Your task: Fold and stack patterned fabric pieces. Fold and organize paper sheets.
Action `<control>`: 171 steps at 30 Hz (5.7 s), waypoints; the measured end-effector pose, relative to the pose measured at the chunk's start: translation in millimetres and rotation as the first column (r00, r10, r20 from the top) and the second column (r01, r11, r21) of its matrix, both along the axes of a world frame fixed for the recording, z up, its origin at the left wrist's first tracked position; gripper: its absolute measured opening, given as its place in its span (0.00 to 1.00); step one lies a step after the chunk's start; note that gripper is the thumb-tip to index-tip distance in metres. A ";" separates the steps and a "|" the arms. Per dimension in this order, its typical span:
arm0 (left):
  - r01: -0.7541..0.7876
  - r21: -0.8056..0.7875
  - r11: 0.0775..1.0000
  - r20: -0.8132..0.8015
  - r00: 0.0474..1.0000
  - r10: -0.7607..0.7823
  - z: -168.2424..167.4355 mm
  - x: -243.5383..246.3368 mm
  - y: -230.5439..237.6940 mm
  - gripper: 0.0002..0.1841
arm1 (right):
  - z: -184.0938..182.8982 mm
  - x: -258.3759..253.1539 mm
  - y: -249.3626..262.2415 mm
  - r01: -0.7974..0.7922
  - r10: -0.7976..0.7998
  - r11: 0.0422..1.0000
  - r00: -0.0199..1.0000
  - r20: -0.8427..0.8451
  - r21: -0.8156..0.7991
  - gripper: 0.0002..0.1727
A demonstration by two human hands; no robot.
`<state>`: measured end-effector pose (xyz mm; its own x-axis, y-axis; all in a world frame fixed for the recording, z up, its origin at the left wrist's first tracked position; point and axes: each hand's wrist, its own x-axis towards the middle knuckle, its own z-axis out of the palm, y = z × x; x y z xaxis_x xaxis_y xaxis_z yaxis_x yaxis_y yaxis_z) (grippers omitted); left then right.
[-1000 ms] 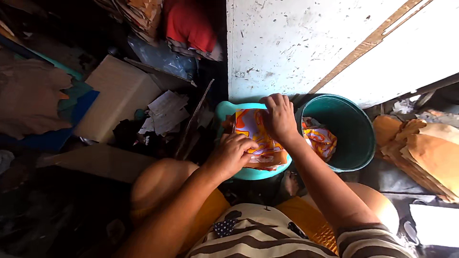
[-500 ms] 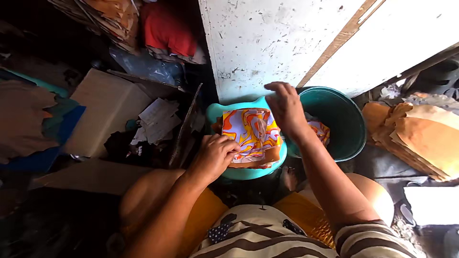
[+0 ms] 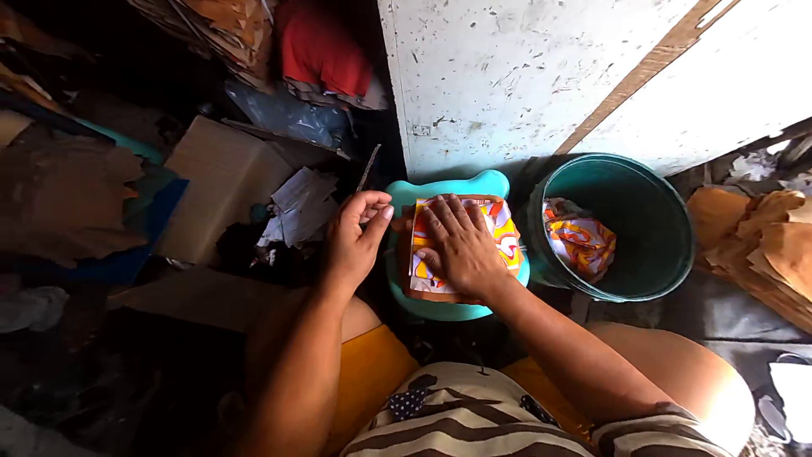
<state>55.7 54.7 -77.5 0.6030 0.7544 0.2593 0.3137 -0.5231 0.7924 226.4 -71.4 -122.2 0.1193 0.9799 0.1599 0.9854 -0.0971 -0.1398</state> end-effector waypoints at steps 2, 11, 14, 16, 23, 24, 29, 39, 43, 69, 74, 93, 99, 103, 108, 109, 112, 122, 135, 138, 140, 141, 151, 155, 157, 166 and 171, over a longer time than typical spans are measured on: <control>0.013 -0.025 1.000 -0.024 1.000 -0.014 -4.1 3.3 -1.1 0.16 | -8.8 2.6 -0.6 0.013 -0.014 1.000 1.000 0.026 0.015 0.45; 0.163 0.054 0.985 -0.081 0.984 -0.158 -27.0 23.8 -17.1 0.18 | 15.5 17.5 -4.4 0.000 0.012 0.999 0.945 -0.327 0.036 0.38; 0.178 0.074 0.981 -0.055 0.983 -0.174 -34.1 22.0 -20.7 0.23 | 31.6 64.2 -17.6 0.234 -0.054 0.943 0.811 -0.583 0.238 0.28; 0.192 0.093 0.977 -0.058 0.981 -0.187 -34.2 19.9 -23.7 0.25 | 29.3 114.9 -34.7 0.497 -0.254 0.843 0.707 -0.660 0.207 0.21; 0.158 0.081 0.984 -0.028 0.987 -0.156 -18.8 18.2 -22.5 0.26 | -70.5 237.7 -118.4 0.778 -0.925 0.368 0.246 -0.291 -0.509 0.30; 0.149 0.077 0.986 -0.019 0.989 -0.148 -16.1 19.2 -22.5 0.26 | -83.1 239.7 -123.9 0.777 -0.934 0.349 0.241 -0.265 -0.525 0.34; 0.114 0.116 0.987 -0.001 0.993 -0.114 -1.4 20.5 -28.5 0.24 | -89.8 239.9 -127.7 0.753 -0.971 0.235 0.206 -0.120 -0.615 0.24; 0.156 0.094 0.983 0.068 0.984 -0.163 27.3 30.6 -34.5 0.22 | -13.4 249.5 -125.2 0.740 -0.864 0.488 0.484 -0.138 -0.463 0.17; 0.235 0.113 0.965 0.118 0.962 -0.248 41.3 36.7 -34.0 0.21 | 20.1 245.7 -126.6 0.708 -0.812 0.565 0.567 -0.136 -0.424 0.22; 0.695 -0.492 0.524 0.365 0.711 -0.600 80.8 218.8 -150.9 0.48 | 203.6 151.5 -139.6 0.371 -0.370 0.929 0.928 -0.051 0.001 0.17; 0.672 -0.538 0.509 0.530 0.739 -0.415 88.7 212.4 -153.5 0.35 | 214.7 127.7 -167.6 0.089 -0.054 0.990 0.958 -0.283 0.112 0.20; 0.614 -0.192 0.766 0.373 0.767 -0.522 178.5 158.3 -91.1 0.08 | 208.1 125.0 -135.2 0.431 0.289 0.752 0.463 -0.838 0.498 0.11; 0.488 -0.151 0.860 0.451 0.808 -0.380 193.1 149.0 -81.1 0.27 | 230.1 117.6 -115.0 0.362 0.290 0.753 0.568 -0.770 0.550 0.23; 0.581 0.022 0.814 0.315 0.769 -0.557 200.6 136.4 -66.5 0.40 | 238.9 113.9 -103.4 0.234 0.236 0.817 0.697 -0.677 0.526 0.23; 0.440 0.169 0.882 0.027 0.892 -0.451 209.9 126.2 -60.7 0.18 | 245.1 99.5 -89.9 0.291 -0.099 0.774 0.933 -0.346 0.562 0.12; 0.407 0.206 0.890 0.008 0.909 -0.417 210.6 125.3 -59.0 0.15 | 245.3 97.4 -87.8 0.290 -0.120 0.764 0.942 -0.314 0.577 0.11; 0.351 0.291 0.890 0.008 0.929 -0.369 210.7 122.2 -52.8 0.11 | 246.9 92.7 -82.7 0.296 -0.169 0.751 0.950 -0.262 0.590 0.10; 0.273 0.306 0.912 -0.023 0.960 -0.279 199.4 122.3 -35.8 0.09 | 239.9 102.6 -53.0 0.241 -0.131 0.813 0.963 -0.236 0.531 0.10; 0.392 0.395 0.831 0.049 0.894 -0.446 135.0 52.3 -70.5 0.12 | 194.4 62.5 -111.8 -0.025 0.141 0.905 0.959 -0.245 0.424 0.04; 0.474 0.310 0.824 -0.034 0.872 -0.488 69.7 17.6 -94.1 0.11 | 139.0 46.7 -138.3 -0.137 0.232 0.950 0.911 -0.342 0.280 0.05; 0.524 0.184 0.832 -0.047 0.850 -0.525 38.4 3.0 -108.0 0.09 | 110.0 36.9 -150.5 -0.186 0.255 0.962 0.869 -0.424 0.197 0.06; 0.542 0.137 0.829 -0.041 0.840 -0.542 27.5 -1.0 -113.0 0.09 | 98.9 33.1 -154.5 -0.200 0.258 0.964 0.853 -0.454 0.174 0.06; 0.404 -0.021 0.915 -0.206 0.894 -0.399 37.0 48.2 -76.8 0.13 | 84.6 74.7 -98.5 0.037 0.009 0.997 0.791 -0.612 0.062 0.09; 0.298 0.039 0.954 -0.309 0.911 -0.272 30.1 84.8 -47.6 0.19 | 57.1 99.3 -46.6 0.216 -0.148 0.976 0.767 -0.624 0.033 0.15; 0.277 0.004 0.961 -0.382 0.888 -0.255 29.7 95.9 -41.2 0.21 | 47.3 106.3 -31.7 0.244 -0.200 0.970 0.753 -0.627 -0.015 0.18; 0.245 0.076 0.966 -0.419 0.887 -0.192 14.8 105.7 -26.6 0.24 | 43.2 101.7 -20.3 0.336 -0.297 0.941 0.786 -0.543 -0.028 0.17; 0.371 0.333 0.867 -0.316 0.910 -0.268 -7.4 78.5 -34.0 0.23 | 31.5 56.2 -32.0 0.252 -0.163 0.931 0.934 -0.318 0.264 0.16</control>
<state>134.2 20.7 -84.8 0.8766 0.3829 0.2913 0.2374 -0.8709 0.4304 282.6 -103.4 -90.7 0.3987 0.8409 0.3659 0.8605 -0.2051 -0.4663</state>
